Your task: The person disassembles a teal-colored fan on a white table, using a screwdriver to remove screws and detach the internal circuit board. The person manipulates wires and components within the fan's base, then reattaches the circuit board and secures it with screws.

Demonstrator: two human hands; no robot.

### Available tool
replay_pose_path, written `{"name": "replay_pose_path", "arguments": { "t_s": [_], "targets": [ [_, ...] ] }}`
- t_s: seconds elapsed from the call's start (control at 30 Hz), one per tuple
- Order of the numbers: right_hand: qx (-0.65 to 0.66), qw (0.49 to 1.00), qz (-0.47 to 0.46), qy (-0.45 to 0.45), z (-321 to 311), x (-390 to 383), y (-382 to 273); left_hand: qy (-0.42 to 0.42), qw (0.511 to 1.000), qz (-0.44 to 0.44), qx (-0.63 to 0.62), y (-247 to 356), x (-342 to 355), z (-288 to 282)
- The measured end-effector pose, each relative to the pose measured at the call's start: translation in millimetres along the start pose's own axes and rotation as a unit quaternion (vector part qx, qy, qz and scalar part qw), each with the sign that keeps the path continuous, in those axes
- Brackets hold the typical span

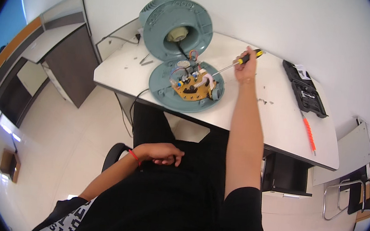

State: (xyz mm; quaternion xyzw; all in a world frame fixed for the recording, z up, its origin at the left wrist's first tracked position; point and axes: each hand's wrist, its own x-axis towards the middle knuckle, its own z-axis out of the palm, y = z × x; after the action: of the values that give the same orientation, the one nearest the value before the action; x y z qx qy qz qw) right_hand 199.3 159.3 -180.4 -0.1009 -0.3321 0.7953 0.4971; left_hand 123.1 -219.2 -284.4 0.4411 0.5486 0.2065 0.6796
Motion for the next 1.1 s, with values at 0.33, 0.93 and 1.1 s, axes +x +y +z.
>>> {"name": "replay_pose_path", "arguments": {
  "t_s": [0.33, 0.93, 1.1],
  "targets": [
    [-0.16, 0.986, -0.003, 0.046, 2, -12, 9, -0.028, 0.999, -0.025, 0.006, -1, 16, -15],
    [-0.156, 0.97, -0.017, 0.185, 10, -6, 15, 0.02, 0.991, -0.02, 0.132, 12, 13, -15],
    [-0.154, 0.968, 0.007, 0.198, 9, -10, 17, 0.008, 0.998, -0.006, 0.064, 5, 18, -15]
  ]
}}
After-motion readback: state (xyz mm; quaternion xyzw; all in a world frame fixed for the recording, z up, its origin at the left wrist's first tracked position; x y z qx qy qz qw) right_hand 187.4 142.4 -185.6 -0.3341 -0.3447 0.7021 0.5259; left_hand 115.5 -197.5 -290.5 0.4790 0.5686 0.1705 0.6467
